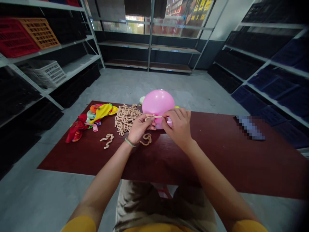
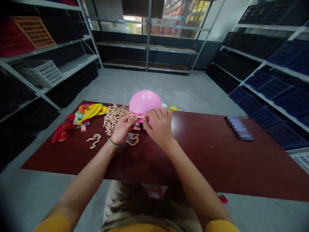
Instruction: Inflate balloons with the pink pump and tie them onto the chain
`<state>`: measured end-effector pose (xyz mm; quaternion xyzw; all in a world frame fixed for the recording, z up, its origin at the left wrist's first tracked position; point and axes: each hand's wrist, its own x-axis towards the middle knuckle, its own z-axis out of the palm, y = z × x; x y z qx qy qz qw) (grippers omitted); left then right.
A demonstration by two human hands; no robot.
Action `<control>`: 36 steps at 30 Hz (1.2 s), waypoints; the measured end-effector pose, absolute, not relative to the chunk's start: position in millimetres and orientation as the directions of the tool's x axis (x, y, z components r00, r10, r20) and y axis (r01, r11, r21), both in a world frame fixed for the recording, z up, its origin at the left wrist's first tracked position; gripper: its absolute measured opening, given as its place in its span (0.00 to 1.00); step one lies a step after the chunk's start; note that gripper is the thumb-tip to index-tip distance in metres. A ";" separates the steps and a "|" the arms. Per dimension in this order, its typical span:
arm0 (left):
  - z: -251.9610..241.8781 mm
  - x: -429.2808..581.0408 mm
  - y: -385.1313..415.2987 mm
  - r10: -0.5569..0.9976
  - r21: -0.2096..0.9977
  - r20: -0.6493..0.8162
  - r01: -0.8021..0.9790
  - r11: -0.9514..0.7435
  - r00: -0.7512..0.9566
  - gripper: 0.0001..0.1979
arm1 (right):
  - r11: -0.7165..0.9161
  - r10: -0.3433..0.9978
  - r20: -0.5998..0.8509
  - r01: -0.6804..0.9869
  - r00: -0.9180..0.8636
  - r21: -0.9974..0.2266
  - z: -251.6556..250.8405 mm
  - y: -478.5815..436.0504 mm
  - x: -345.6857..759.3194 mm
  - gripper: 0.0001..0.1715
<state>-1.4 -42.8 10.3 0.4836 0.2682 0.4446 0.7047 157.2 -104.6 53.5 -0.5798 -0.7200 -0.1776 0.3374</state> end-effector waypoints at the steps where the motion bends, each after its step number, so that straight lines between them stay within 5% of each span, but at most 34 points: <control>1: 10.3 -1.3 -42.7 0.885 0.917 0.051 -0.373 0.143 0.464 0.15 | 0.267 0.713 0.696 0.950 -0.082 -0.162 50.5 -104.3 157.3 0.06; 18: 1.7 3.3 -49.9 0.830 0.984 0.178 -0.092 -0.152 0.528 0.10 | 0.365 0.765 0.642 0.784 0.056 -0.502 34.1 -118.7 181.2 0.11; 26: -6.3 1.6 -53.3 0.783 0.927 0.285 0.048 -0.371 0.552 0.05 | 0.325 0.778 0.626 0.888 -0.056 -0.326 20.4 -115.6 180.6 0.09; 36: -0.1 3.0 -56.3 0.774 0.945 0.263 0.008 -0.326 0.576 0.05 | 0.323 0.776 0.626 0.899 -0.074 -0.294 13.9 -113.5 179.9 0.06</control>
